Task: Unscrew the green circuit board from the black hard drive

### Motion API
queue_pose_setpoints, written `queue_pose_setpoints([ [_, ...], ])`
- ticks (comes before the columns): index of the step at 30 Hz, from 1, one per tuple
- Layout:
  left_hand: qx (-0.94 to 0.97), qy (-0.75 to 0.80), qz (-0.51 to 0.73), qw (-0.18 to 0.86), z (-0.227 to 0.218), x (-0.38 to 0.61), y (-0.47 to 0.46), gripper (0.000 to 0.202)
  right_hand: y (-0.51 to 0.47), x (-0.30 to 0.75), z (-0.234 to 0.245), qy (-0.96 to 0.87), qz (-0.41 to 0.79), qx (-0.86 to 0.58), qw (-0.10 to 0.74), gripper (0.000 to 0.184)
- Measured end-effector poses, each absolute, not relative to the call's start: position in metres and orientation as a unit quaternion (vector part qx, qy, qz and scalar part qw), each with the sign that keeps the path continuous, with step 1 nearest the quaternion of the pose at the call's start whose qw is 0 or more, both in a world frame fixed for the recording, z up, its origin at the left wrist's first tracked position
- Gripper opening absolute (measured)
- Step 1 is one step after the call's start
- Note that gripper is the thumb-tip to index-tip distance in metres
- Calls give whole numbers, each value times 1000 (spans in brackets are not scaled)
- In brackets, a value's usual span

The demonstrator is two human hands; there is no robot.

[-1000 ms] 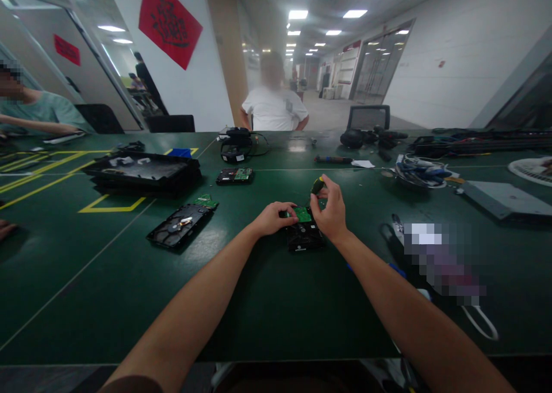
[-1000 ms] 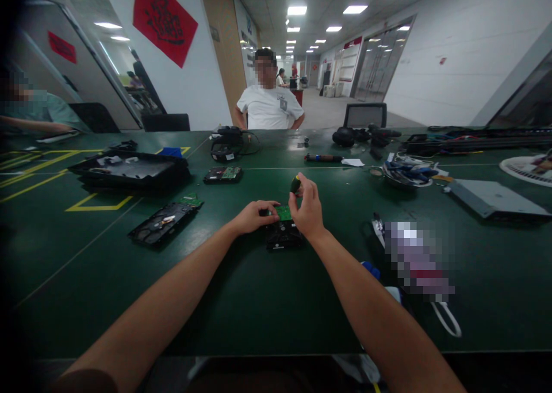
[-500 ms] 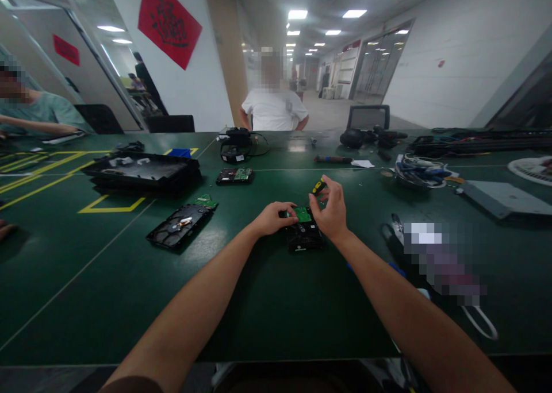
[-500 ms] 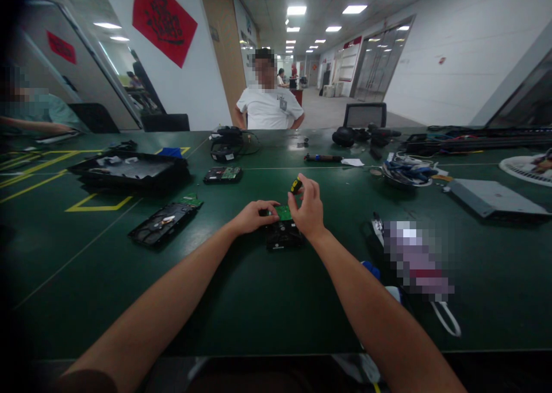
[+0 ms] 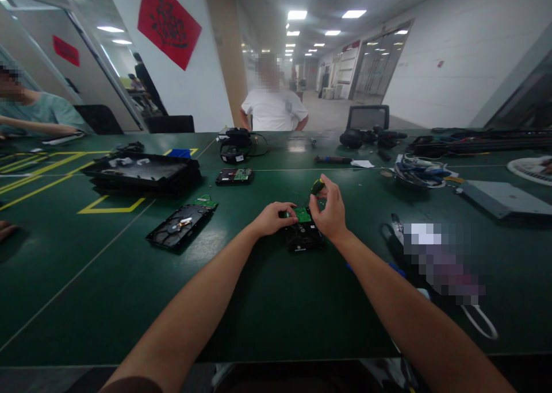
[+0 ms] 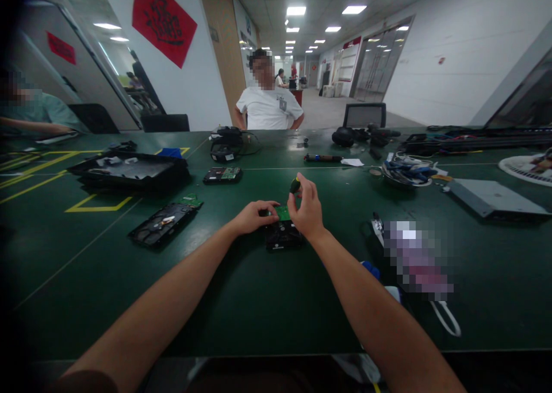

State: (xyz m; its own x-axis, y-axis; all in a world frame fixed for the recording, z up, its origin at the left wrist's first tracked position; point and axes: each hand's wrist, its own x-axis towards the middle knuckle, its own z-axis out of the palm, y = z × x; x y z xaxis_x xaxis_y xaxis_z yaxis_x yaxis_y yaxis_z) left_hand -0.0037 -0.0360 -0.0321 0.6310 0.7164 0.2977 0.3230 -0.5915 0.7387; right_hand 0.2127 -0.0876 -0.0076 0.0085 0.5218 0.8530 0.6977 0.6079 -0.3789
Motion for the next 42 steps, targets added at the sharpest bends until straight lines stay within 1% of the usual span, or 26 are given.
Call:
queue_pose_setpoints([
  [42,843,308,302,322,-31,-4,-38,12,-85,213,-11,-695,-88,-435,566,65],
])
